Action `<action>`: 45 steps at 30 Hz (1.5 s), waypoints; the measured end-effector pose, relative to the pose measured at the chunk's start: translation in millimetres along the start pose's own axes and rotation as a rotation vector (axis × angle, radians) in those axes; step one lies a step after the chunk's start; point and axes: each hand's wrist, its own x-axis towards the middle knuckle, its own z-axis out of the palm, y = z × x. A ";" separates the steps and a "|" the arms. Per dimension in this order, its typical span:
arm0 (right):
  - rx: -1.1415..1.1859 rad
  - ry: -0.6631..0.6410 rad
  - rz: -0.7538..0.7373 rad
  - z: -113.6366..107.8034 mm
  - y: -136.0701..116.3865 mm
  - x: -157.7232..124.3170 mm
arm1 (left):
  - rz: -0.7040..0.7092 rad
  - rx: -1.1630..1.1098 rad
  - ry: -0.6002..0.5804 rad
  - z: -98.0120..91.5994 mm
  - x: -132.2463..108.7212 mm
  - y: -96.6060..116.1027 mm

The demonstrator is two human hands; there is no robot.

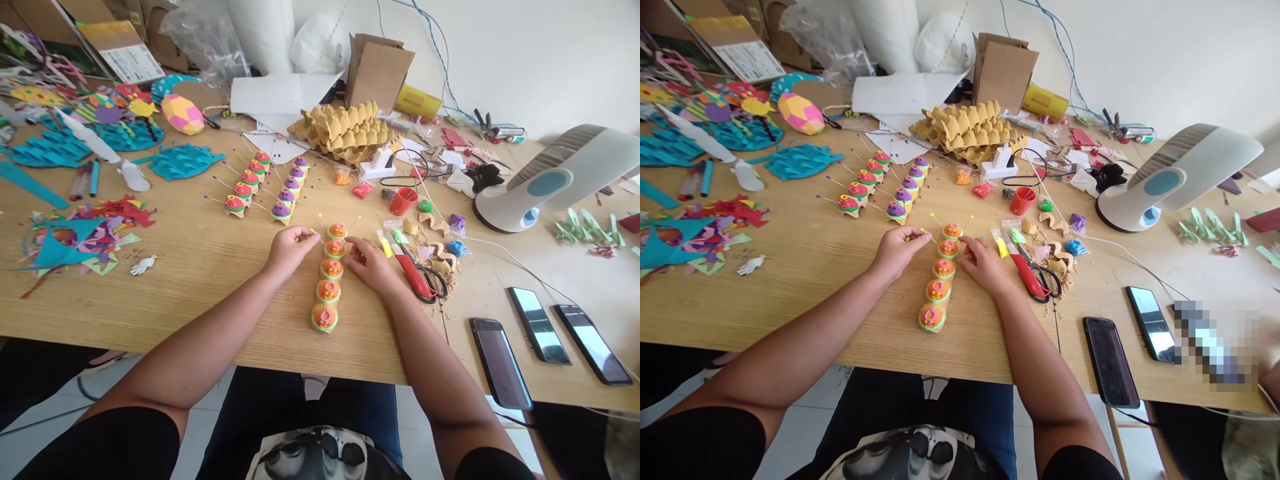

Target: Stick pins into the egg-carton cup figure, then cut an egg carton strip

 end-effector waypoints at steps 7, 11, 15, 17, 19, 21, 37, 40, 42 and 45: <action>-0.068 -0.053 0.000 -0.8 -5.7 1.8 | -0.017 -0.014 -0.010 0.9 -0.1 -2.3; -0.103 -0.067 0.012 -0.9 -8.3 2.5 | -0.016 0.030 -0.014 -0.2 -0.6 -1.9; -0.121 -0.067 0.011 0.2 -7.7 3.7 | -0.014 0.062 -0.018 -0.6 -0.9 -2.3; -0.124 -0.066 0.018 1.0 -7.1 4.1 | -0.014 0.063 -0.015 -0.3 -1.1 -2.3; -0.124 -0.061 0.022 1.7 -6.4 4.3 | -0.018 0.059 -0.012 -0.1 -1.6 -1.9; -0.121 -0.055 0.023 2.4 -5.8 4.4 | -0.024 0.055 -0.011 -0.2 -2.1 -0.9; -0.057 -0.052 0.028 3.8 -2.7 5.3 | -0.008 0.101 -0.039 0.0 -3.4 2.7; -0.059 -0.051 0.030 3.7 -3.2 5.2 | -0.003 0.107 -0.039 0.0 -3.8 3.2; -0.064 -0.047 0.036 3.4 -3.9 5.1 | 0.000 0.116 -0.040 -0.1 -4.1 3.3; -0.060 -0.048 0.037 3.1 -4.1 5.0 | 0.003 0.121 -0.043 0.0 -4.3 3.1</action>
